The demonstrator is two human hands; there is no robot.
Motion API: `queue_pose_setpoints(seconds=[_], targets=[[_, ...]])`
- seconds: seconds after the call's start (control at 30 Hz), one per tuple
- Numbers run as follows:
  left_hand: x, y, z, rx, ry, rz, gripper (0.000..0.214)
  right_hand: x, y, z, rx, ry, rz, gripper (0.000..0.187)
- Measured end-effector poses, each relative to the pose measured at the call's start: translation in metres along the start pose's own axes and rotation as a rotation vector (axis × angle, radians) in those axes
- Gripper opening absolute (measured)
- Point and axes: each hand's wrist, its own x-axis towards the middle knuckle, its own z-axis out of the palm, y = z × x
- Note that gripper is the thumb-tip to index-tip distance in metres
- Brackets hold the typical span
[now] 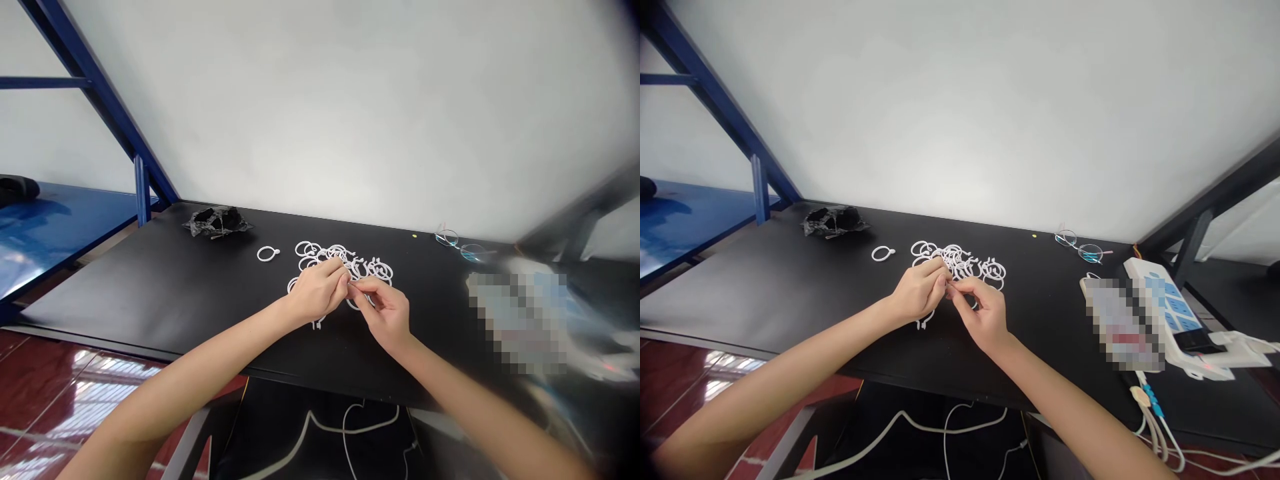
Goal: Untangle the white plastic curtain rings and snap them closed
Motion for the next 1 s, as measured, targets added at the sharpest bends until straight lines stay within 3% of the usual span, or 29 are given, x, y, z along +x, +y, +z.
queue_pose_setpoints(seconds=[0.07,0.17,0.27,0.37,0.5,0.77,0.9,1.0], targets=[[0.002,-0.005,-0.002,0.044,-0.042,-0.009,0.042,0.001,0.002,-0.001,0.039,-0.003,0.061,0.007],[0.006,-0.026,-0.012,0.198,-0.060,-0.153,0.039,0.004,0.006,-0.005,0.032,-0.049,0.100,0.025],[0.004,-0.060,-0.026,0.406,-0.051,-0.371,0.036,0.008,0.006,-0.011,-0.127,-0.278,-0.068,0.024],[-0.002,-0.089,-0.036,0.509,-0.145,-0.523,0.037,0.010,0.005,-0.015,-0.273,-0.531,-0.222,0.025],[-0.009,-0.103,-0.037,0.523,-0.270,-0.651,0.038,0.009,0.004,-0.013,-0.368,-0.650,-0.267,0.009],[-0.011,-0.094,-0.035,0.591,-0.305,-0.679,0.032,0.004,0.001,-0.005,-0.385,-0.600,-0.250,0.008],[-0.007,-0.090,-0.033,0.551,-0.173,-0.597,0.028,0.002,0.000,0.000,-0.380,-0.653,-0.287,0.014],[-0.002,-0.080,-0.028,0.347,-0.043,-0.464,0.026,0.003,0.001,0.001,-0.334,-0.682,-0.256,0.017]])
